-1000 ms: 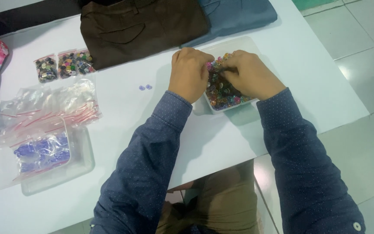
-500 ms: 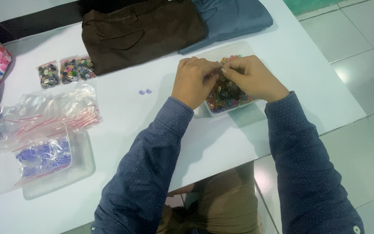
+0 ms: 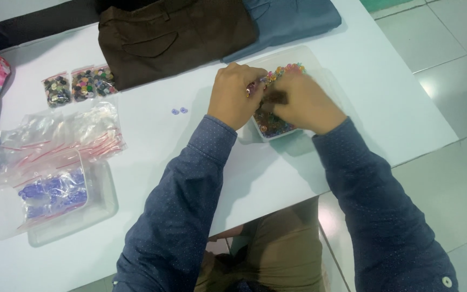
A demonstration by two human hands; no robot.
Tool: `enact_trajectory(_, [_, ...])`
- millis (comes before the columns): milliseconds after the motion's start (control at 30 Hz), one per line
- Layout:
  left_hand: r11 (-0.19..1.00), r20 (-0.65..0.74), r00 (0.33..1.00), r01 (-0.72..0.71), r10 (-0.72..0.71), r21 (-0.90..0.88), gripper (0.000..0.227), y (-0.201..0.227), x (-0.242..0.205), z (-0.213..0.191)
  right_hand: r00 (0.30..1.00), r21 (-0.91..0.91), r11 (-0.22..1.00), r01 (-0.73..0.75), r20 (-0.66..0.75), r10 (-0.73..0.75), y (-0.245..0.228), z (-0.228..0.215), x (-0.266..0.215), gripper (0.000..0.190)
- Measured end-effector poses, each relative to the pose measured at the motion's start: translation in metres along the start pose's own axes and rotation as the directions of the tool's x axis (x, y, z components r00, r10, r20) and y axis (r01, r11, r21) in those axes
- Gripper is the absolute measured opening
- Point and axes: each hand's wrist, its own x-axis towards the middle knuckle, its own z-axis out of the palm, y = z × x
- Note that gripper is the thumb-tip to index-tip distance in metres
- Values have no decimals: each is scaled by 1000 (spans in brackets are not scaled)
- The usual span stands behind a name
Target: Sorting small colorful buttons from a large container into smaller plastic bags
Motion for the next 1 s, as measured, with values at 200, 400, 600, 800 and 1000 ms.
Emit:
enact_trajectory(200, [1000, 13, 1000, 17, -17, 20, 18, 4, 1, -2, 996, -314, 947, -61, -80, 38, 38, 41, 32, 20])
enact_trajectory(400, [993, 41, 996, 81, -85, 88, 18, -5, -1, 10, 981, -217, 976, 5, -189, -47, 29, 9, 14, 20])
enact_trajectory(600, [989, 104, 989, 93, -105, 116, 18, -8, -2, 17, 970, -372, 924, -85, -244, -9, 62, 16, 14, 22])
enact_trajectory(800, [980, 168, 967, 177, -191, 94, 24, -4, 0, 13, 960, -459, 879, -129, -279, -5, 68, 18, 20, 22])
enact_trajectory(1000, [979, 154, 967, 203, -203, 12, 19, 1, 0, 7, 944, -194, 981, -18, -326, -47, 58, 14, 14, 26])
